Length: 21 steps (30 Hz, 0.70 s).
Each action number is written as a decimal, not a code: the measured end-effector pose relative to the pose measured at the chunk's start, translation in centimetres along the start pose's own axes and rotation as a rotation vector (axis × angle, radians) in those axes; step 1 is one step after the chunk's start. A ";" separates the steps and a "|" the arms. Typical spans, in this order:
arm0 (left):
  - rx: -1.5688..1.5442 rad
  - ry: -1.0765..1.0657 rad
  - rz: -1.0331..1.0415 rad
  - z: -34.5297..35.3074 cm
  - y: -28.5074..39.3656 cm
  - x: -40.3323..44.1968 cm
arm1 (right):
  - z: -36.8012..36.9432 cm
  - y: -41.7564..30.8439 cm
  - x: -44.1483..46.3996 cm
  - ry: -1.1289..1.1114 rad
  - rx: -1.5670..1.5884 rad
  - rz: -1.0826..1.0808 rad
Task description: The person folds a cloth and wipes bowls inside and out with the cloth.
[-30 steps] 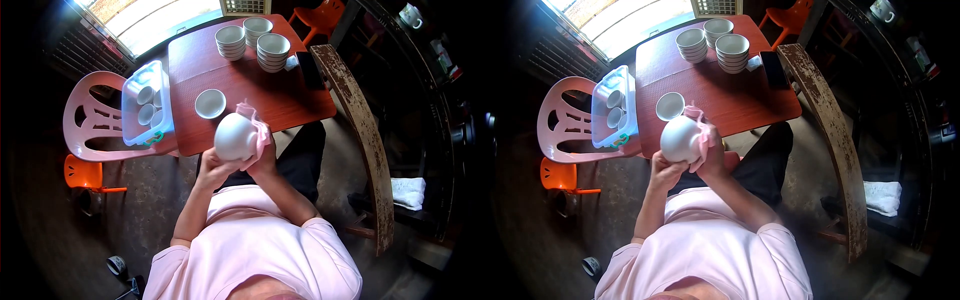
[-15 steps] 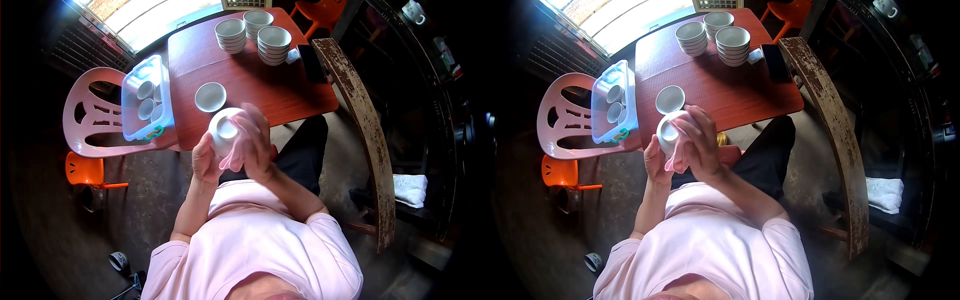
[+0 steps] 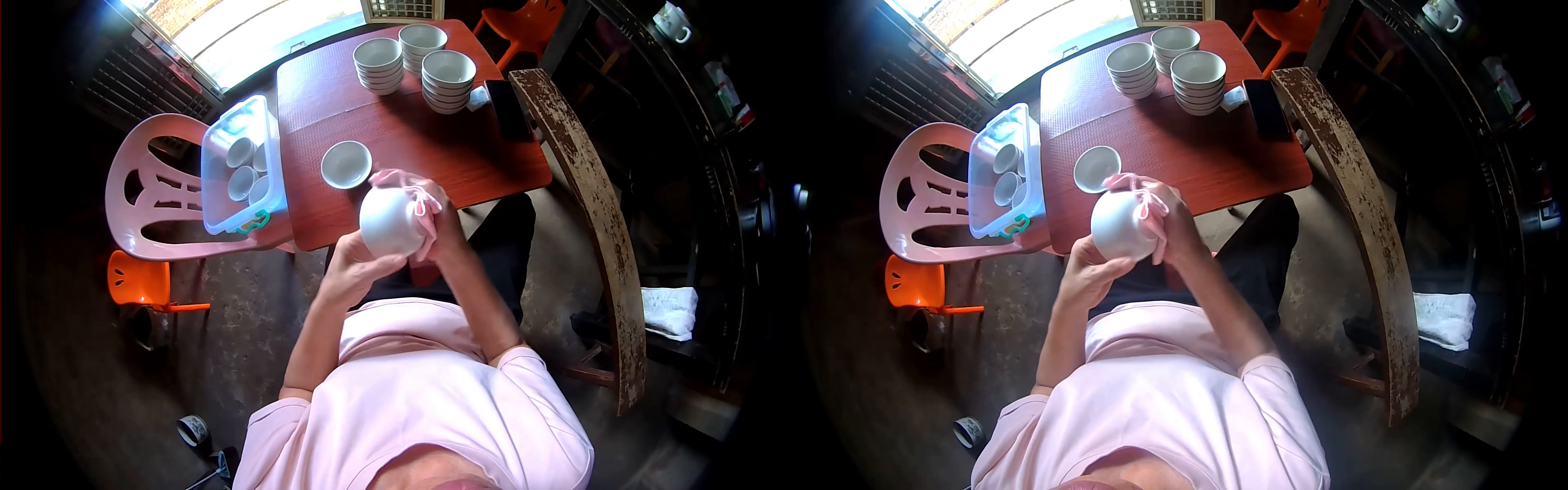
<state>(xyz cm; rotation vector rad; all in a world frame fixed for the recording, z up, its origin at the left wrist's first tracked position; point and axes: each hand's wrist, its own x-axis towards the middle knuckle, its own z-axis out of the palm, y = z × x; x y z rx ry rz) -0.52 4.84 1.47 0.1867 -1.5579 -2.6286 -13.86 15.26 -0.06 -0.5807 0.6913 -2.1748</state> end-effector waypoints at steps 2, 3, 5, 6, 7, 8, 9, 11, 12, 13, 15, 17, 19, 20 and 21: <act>-0.348 -0.045 -0.172 0.3 1.7 0.0 | 0.6 -2.9 0.6 -0.252 -0.396 0.116; -0.415 -0.109 -0.205 -0.5 1.8 0.5 | 1.7 -3.2 0.7 -0.206 -0.506 0.206; -0.362 -0.043 -0.043 0.3 1.8 0.8 | 1.7 -1.4 0.2 -0.018 -0.513 -0.074; -0.335 -0.011 0.039 0.7 1.7 1.0 | 2.0 -0.2 -0.4 0.101 -0.486 -0.212; -0.277 -0.017 0.102 0.4 0.8 1.2 | 3.0 1.3 -0.8 0.238 -0.354 -0.281; -0.192 -0.021 0.143 0.4 0.3 1.4 | 3.5 2.5 -1.1 0.325 -0.192 -0.304; -0.120 -0.034 0.152 0.4 0.0 1.2 | 3.3 3.0 -1.2 0.354 -0.053 -0.286; -0.020 -0.068 0.129 0.5 0.4 0.7 | 2.1 0.8 -1.0 0.222 -0.028 -0.066; 0.037 -0.140 0.091 0.0 0.9 0.4 | 2.1 -0.8 -0.9 0.124 -0.167 0.029; 0.107 -0.202 0.065 -0.2 1.2 0.1 | 2.3 -2.7 -0.4 -0.107 -0.574 -0.047; 0.161 -0.243 -0.003 0.6 2.1 -0.3 | 4.6 -5.6 -0.5 -0.420 -1.248 -0.152; 0.310 -0.288 0.004 0.3 2.1 -0.4 | 4.9 -5.8 -0.2 -0.506 -1.286 -0.186; 0.426 -0.289 0.203 0.6 2.4 0.1 | 3.5 -5.5 0.7 -0.537 -0.989 -0.189; 0.337 -0.288 0.043 0.3 2.1 -0.5 | 3.0 -4.7 0.2 -0.351 -0.657 -0.051; 0.360 -0.264 0.073 0.9 2.5 -0.7 | 1.2 -2.7 -0.2 -0.206 -0.566 -0.112</act>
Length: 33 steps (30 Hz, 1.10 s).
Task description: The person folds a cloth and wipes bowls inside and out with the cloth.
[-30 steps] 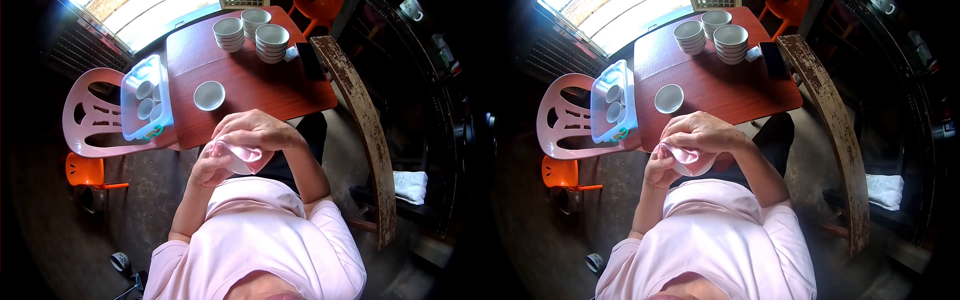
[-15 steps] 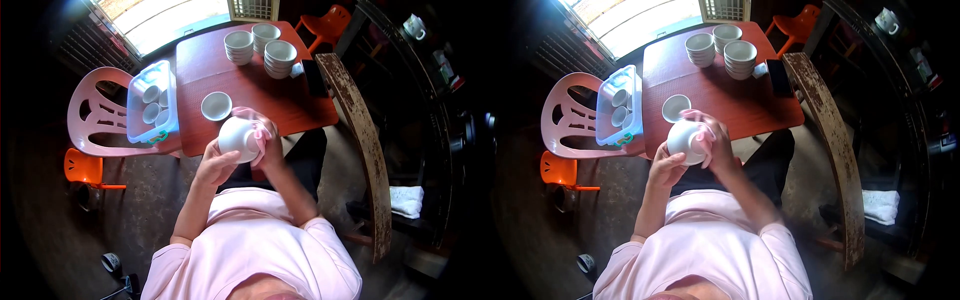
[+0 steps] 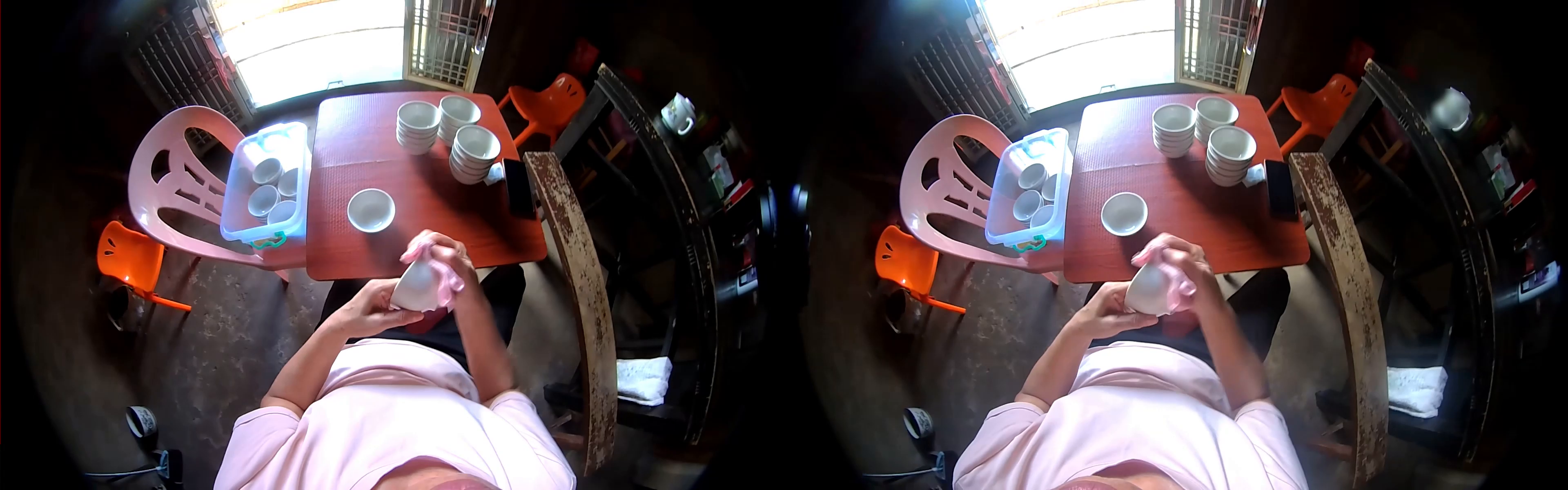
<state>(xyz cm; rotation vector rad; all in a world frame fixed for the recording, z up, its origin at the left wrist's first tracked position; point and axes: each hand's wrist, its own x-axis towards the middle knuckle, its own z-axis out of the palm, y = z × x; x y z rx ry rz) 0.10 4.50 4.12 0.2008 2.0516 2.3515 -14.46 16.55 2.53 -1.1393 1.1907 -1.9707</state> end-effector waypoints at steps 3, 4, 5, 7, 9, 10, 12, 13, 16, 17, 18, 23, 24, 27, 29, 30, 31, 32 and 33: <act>0.148 0.039 0.088 0.2 -1.1 0.3 | 1.1 2.9 -0.8 0.319 0.495 0.131; 0.142 0.042 0.077 0.3 -1.2 0.4 | 0.7 2.7 -0.8 0.270 0.422 0.137; 0.133 0.044 0.062 0.4 -1.2 0.5 | 1.4 1.1 -0.5 0.305 0.536 0.194; -0.003 0.032 0.037 0.0 -1.3 0.8 | 0.0 -2.6 0.7 -0.188 -0.497 -0.132; 0.002 -0.064 0.073 -0.9 -2.2 0.8 | 2.2 -5.9 1.2 -0.431 -0.935 -0.193; -0.132 -0.039 0.081 -0.8 -1.9 1.0 | 2.1 -5.5 1.3 -0.369 -0.898 -0.169; -0.241 0.021 0.103 -0.6 -2.6 1.2 | 0.9 -4.4 1.5 -0.203 -0.377 0.022; -0.270 0.055 0.060 -0.3 -2.3 1.0 | 0.1 -2.3 1.1 -0.070 -0.013 0.127; 0.211 0.092 0.127 0.8 -1.4 1.3 | 0.1 3.9 -0.2 0.225 0.733 0.016; 0.407 0.195 0.322 1.3 -1.7 1.9 | -0.3 4.9 -0.5 0.102 1.060 0.072; 0.419 0.187 0.321 1.5 -1.5 2.0 | -1.1 5.6 -0.8 0.166 0.957 0.134; -0.559 0.043 -0.069 -0.1 -0.5 2.1 | 0.4 -4.1 1.5 -0.104 -0.208 0.180; -0.618 0.062 -0.028 -0.4 -0.8 2.0 | 0.9 -4.0 1.2 -0.027 -0.149 0.137; -0.874 0.137 0.013 -0.7 -0.3 1.9 | 2.5 -0.9 -0.5 0.307 -0.225 -0.175; -1.015 0.213 0.044 -1.0 -1.4 2.2 | 4.7 3.1 -2.5 0.628 -0.580 -0.349; -1.029 0.217 0.046 -1.1 -2.2 2.1 | 5.4 3.9 -3.0 0.692 -0.723 -0.452; -1.042 0.219 0.047 -1.2 -2.9 2.0 | 5.2 3.5 -3.0 0.580 -0.780 -0.501; -1.007 0.182 0.022 -1.3 -2.8 1.7 | 4.5 2.4 -2.4 0.465 -0.834 -0.554; -0.972 0.145 -0.002 -1.4 -2.3 1.2 | 3.6 0.9 -1.5 0.348 -0.885 -0.603</act>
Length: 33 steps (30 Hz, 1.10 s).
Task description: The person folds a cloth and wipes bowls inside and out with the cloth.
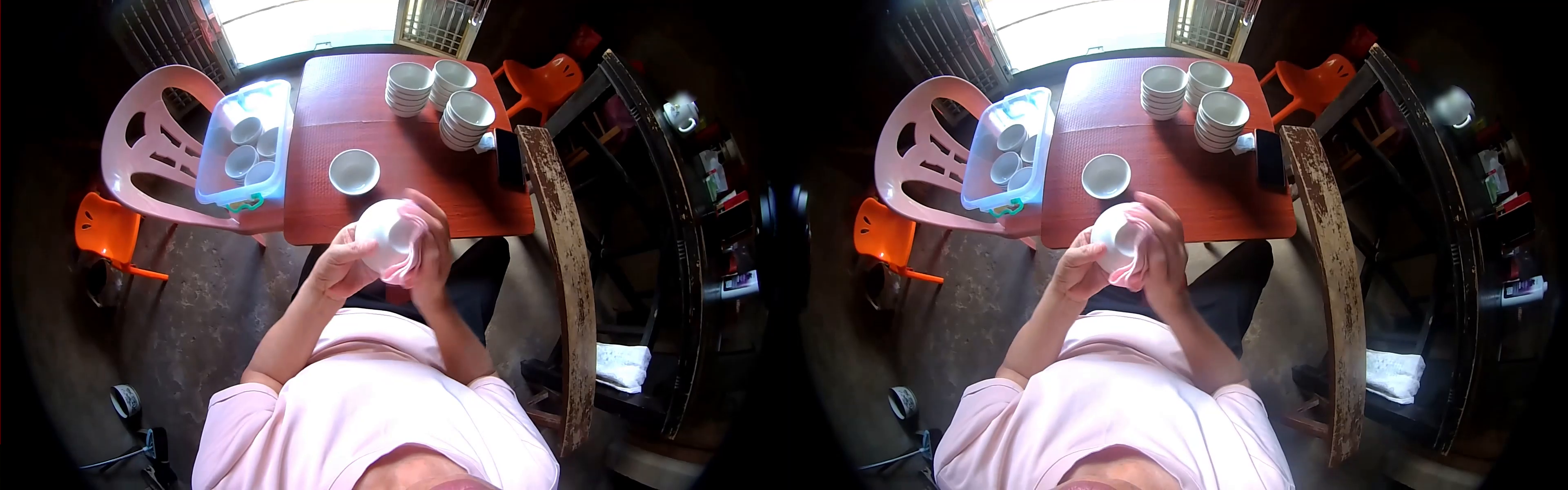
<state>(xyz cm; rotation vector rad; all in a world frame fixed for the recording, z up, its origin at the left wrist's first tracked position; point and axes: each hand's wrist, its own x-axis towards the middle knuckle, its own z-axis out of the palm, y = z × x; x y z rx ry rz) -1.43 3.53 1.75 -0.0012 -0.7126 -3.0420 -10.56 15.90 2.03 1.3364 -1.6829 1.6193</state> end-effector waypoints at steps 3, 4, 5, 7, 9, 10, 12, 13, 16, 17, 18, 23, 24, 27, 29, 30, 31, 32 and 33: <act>0.098 -0.054 -0.098 1.2 0.1 -1.0 | -3.1 0.8 5.6 -0.678 0.464 0.234; 0.157 -0.088 -0.097 1.5 -0.3 -1.1 | -3.6 0.4 6.4 -0.854 0.635 0.457; 0.222 -0.120 -0.053 1.5 -0.4 -1.0 | -3.5 0.3 6.3 -0.771 0.717 0.564; 0.355 -0.081 0.021 1.7 -0.2 -1.0 | -2.5 0.1 5.6 -0.488 0.984 0.714; 0.659 -0.060 0.141 0.7 -0.7 -0.9 | -0.4 0.7 2.5 -0.007 1.154 0.822; 0.787 0.012 0.237 1.4 -1.6 -0.6 | 0.8 0.9 0.9 0.283 1.192 0.875; 1.171 0.081 0.219 2.4 -1.8 -0.5 | 0.6 2.2 -0.1 0.172 1.198 0.965; 1.130 0.142 0.155 2.8 -1.8 -0.5 | -0.1 3.0 0.4 0.048 1.293 0.914; 0.405 -0.002 -0.084 3.0 0.4 -0.8 | -2.7 1.9 4.1 -0.386 1.051 0.869; 0.304 -0.017 -0.097 2.1 0.5 -0.5 | -2.7 1.2 4.4 -0.410 1.014 0.846; 0.203 -0.032 -0.105 1.4 0.4 -0.2 | -2.6 0.8 4.5 -0.437 0.977 0.820; 0.273 -0.015 0.166 0.1 -1.7 0.6 | 1.3 -0.4 0.5 0.340 0.919 0.860; 0.387 -0.063 0.187 -1.4 -2.4 0.5 | 1.3 -0.3 0.2 0.356 1.005 0.875; 0.358 0.049 0.016 1.8 -0.9 -0.3 | -1.6 2.5 1.6 -0.114 1.275 0.857; 0.169 -0.011 -0.116 1.6 0.1 -0.4 | -2.8 1.1 4.4 -0.380 1.018 0.840; 0.144 -0.010 -0.078 1.6 0.0 -0.4 | -2.9 0.4 5.2 -0.480 0.855 0.801; 0.120 -0.010 -0.038 2.0 0.0 -0.3 | -2.3 1.0 4.6 -0.313 1.039 0.789; 0.096 -0.010 0.004 2.3 -0.1 -0.1 | -2.7 0.9 4.6 -0.278 1.022 0.805; 0.129 -0.009 0.107 2.3 -0.5 0.2 | -1.6 0.6 3.3 -0.097 0.803 0.765</act>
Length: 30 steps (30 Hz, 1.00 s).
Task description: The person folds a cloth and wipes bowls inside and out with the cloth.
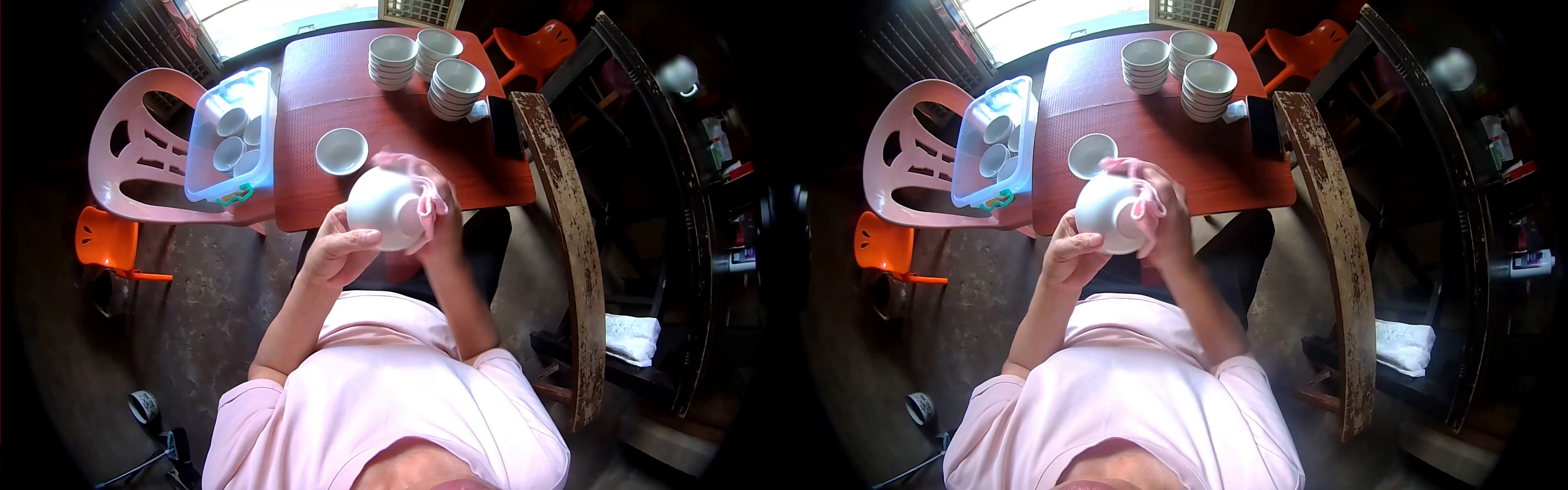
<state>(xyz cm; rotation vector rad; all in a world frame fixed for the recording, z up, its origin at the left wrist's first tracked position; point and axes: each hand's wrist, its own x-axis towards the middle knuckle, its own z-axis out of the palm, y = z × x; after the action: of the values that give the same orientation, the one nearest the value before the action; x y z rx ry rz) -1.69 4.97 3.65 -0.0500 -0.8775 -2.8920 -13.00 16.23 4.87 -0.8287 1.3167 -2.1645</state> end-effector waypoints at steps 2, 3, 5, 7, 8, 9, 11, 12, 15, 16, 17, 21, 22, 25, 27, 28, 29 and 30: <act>0.174 0.039 0.113 -0.6 -1.0 0.1 | 2.6 2.5 -2.1 0.292 0.299 -0.099; 0.302 0.022 0.123 -1.8 -1.7 -0.1 | 3.1 3.2 -2.5 0.324 0.479 -0.082; 0.541 0.009 0.133 -0.9 -1.7 -0.4 | 1.4 3.1 -1.6 0.112 0.454 -0.081; 0.542 0.088 0.059 0.9 -0.6 -0.9 | -0.7 2.3 -0.1 -0.129 0.580 0.213; 0.310 0.088 -0.017 1.4 0.4 -1.0 | -1.5 1.1 0.6 -0.245 0.416 0.202; 0.209 0.044 -0.106 0.8 1.2 -0.9 | -1.7 -0.1 1.0 -0.359 0.252 0.194; 0.117 -0.008 0.016 0.0 0.1 -0.7 | -0.9 -0.1 0.9 -0.177 0.135 0.088; 0.113 0.002 0.072 -0.1 -0.2 -0.6 | 0.0 0.7 0.4 -0.069 -0.026 -0.061; 0.114 -0.009 0.202 -0.6 -0.7 0.1 | 4.3 2.7 -2.4 0.255 -0.031 -0.189; 0.122 -0.026 0.223 -1.1 -0.9 0.2 | 5.2 3.3 -3.3 0.341 -0.089 -0.200; 0.130 -0.042 0.242 -1.4 -0.9 0.1 | 4.9 4.7 -3.7 0.380 -0.419 -0.266; 0.174 -0.022 0.155 -1.0 -0.2 -0.5 | 1.1 3.6 -1.1 0.038 -0.844 -0.629; 0.256 -0.013 0.146 -1.1 -0.2 -0.8 | 0.4 2.8 0.3 -0.067 -1.007 -0.729; 0.665 -0.064 0.012 -1.1 -0.3 -1.6 | -0.3 -0.2 2.1 -0.249 -0.231 0.226; 0.771 -0.023 -0.025 0.4 -0.4 -1.3 | -1.8 0.7 3.5 -0.368 0.047 0.298; 0.780 -0.014 -0.005 0.6 -0.3 -1.1 | -2.0 1.8 3.1 -0.334 -0.214 0.038; 0.789 -0.002 0.017 0.6 -0.1 -0.8 | -1.3 2.0 2.4 -0.295 -0.469 -0.226; 0.918 -0.003 0.016 -0.1 0.3 -0.8 | -0.5 1.9 1.4 -0.218 -0.749 -0.419</act>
<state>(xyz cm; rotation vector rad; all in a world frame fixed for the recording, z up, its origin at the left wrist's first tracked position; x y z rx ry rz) -0.81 4.75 3.66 0.0240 -2.0581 -2.1909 -14.21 14.78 3.33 -1.6992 1.9977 -1.7497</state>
